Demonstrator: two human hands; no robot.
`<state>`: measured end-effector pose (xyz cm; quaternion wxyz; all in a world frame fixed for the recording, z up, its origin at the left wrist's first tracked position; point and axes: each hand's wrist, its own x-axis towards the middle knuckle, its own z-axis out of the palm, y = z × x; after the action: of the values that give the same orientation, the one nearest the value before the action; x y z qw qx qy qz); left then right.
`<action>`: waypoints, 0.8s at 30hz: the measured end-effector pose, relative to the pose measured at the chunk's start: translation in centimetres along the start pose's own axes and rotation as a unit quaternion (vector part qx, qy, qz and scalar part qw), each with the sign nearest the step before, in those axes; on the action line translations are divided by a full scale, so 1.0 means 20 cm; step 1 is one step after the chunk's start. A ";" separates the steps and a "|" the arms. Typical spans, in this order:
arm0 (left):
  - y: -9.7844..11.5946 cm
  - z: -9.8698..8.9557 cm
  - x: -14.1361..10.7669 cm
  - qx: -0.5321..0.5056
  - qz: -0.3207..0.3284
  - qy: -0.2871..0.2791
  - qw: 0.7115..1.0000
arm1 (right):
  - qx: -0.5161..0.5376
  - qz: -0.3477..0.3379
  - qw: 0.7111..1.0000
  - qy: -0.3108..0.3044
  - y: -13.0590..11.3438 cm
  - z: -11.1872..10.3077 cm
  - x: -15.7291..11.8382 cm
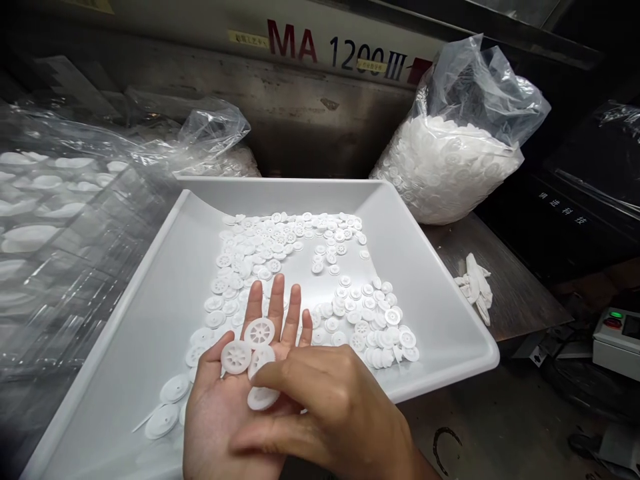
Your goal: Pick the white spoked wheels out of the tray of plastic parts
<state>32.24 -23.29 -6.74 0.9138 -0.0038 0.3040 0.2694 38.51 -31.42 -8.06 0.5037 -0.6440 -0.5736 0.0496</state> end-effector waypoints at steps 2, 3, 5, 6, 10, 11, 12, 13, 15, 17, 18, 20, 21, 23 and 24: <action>0.00 -0.01 0.00 0.007 0.009 -0.015 1.000 | -0.015 0.006 1.000 -0.018 0.00 0.00 0.01; 0.00 -0.01 0.00 0.008 0.015 -0.018 1.000 | -0.018 0.009 1.000 -0.024 0.00 0.01 0.01; 0.00 0.00 0.00 0.007 0.021 -0.016 1.000 | -0.026 0.006 0.999 -0.023 0.00 0.01 0.01; 0.00 0.00 0.00 0.007 0.021 -0.012 1.000 | -0.031 0.003 0.999 -0.017 0.00 0.00 0.01; 0.01 0.01 0.00 -0.006 0.012 -0.006 1.000 | -0.025 -0.015 0.999 0.021 0.01 -0.02 -0.01; 0.01 0.01 0.00 -0.010 0.009 -0.011 1.000 | -0.026 -0.014 0.999 0.032 0.02 -0.03 -0.02; 0.01 0.01 0.00 -0.015 0.005 -0.019 1.000 | -0.032 -0.011 0.999 0.043 0.02 -0.04 -0.02; 0.01 0.00 0.01 -0.019 0.001 -0.026 0.999 | -0.043 -0.007 0.997 0.057 0.03 -0.05 -0.03; 0.00 0.00 0.01 -0.027 -0.005 -0.049 0.998 | -0.069 -0.006 0.995 0.078 0.04 -0.07 -0.03; 0.00 -0.01 0.01 -0.035 -0.009 -0.062 0.997 | -0.084 -0.020 0.993 0.082 0.05 -0.08 -0.03; 0.00 -0.01 0.01 -0.038 -0.012 -0.063 0.997 | -0.088 -0.026 0.993 0.079 0.06 -0.08 -0.03; -0.01 -0.01 0.01 -0.041 -0.015 -0.053 0.998 | -0.091 -0.027 0.993 0.068 0.07 -0.08 -0.03; -0.01 -0.01 0.02 -0.040 -0.016 -0.048 0.998 | -0.093 -0.025 0.993 0.066 0.07 -0.07 -0.03; -0.01 0.00 0.02 -0.036 -0.018 -0.047 0.998 | -0.098 -0.033 0.992 0.072 0.07 -0.07 -0.04; -0.01 0.00 0.02 -0.033 -0.020 -0.046 0.998 | -0.096 -0.044 0.991 0.077 0.07 -0.07 -0.04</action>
<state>32.67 -23.13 -6.97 0.9315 -0.0279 0.2523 0.2605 40.13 -32.67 -8.78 0.4838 -0.6655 -0.5631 -0.0778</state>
